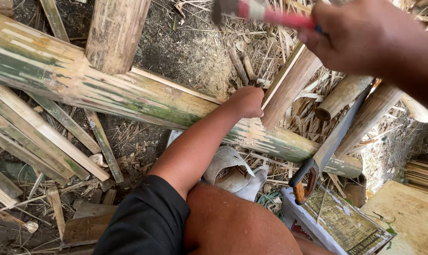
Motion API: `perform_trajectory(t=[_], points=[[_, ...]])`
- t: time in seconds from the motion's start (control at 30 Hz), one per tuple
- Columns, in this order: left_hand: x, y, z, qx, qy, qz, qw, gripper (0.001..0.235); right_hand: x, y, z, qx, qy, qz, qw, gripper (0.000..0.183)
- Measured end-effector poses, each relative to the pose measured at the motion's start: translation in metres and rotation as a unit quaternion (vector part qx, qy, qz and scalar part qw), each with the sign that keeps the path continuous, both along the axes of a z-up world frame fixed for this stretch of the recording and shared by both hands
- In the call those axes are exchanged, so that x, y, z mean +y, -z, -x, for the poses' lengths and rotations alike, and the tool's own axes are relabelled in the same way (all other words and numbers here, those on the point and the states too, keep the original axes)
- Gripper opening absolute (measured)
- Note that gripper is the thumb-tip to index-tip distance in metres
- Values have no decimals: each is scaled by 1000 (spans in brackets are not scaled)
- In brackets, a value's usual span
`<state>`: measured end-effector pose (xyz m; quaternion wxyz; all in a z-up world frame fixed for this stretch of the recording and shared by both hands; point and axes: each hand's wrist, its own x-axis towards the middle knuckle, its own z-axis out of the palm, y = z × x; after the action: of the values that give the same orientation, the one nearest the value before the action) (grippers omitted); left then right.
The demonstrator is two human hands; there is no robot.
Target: The person assembles a bamboo structure by hammering nails into bamboo strips and sawing bamboo pieces to fit. They use a hammer and a hand saw to secure and cut the bamboo components.
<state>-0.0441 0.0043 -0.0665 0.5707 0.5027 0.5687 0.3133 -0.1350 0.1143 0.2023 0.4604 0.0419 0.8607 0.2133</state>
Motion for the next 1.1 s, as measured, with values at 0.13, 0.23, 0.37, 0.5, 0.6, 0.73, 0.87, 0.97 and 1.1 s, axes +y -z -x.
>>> perform_trajectory(t=[0.13,0.23,0.37,0.5,0.6,0.73,0.87,0.97,1.1], points=[[3,1,1,8,3,-3,1000,32,4,3,2,-156,-8,-132,979,39],[3,4,-1,-3,-7,8,1000,30,20,-13,-17,158,-153,109,969,39],[0,4,-1,-9,-21,-33,999,31,19,-7,-21,43,20,21,999,43],[8,-2,0,-5,19,33,999,37,8,1,-12,-146,83,-130,977,47],[8,5,4,-9,14,24,1000,36,7,-10,-14,-4,169,-75,983,45],[4,12,-9,-9,-24,-32,999,33,0,-19,-39,286,201,214,912,48],[7,5,-7,-4,9,22,1000,32,0,-2,-24,-184,166,-146,958,43],[4,12,-10,-17,-30,-16,999,36,1,-7,-22,-19,171,-47,984,46],[2,12,-8,4,-24,-36,999,29,-2,-21,-49,278,224,207,911,46]])
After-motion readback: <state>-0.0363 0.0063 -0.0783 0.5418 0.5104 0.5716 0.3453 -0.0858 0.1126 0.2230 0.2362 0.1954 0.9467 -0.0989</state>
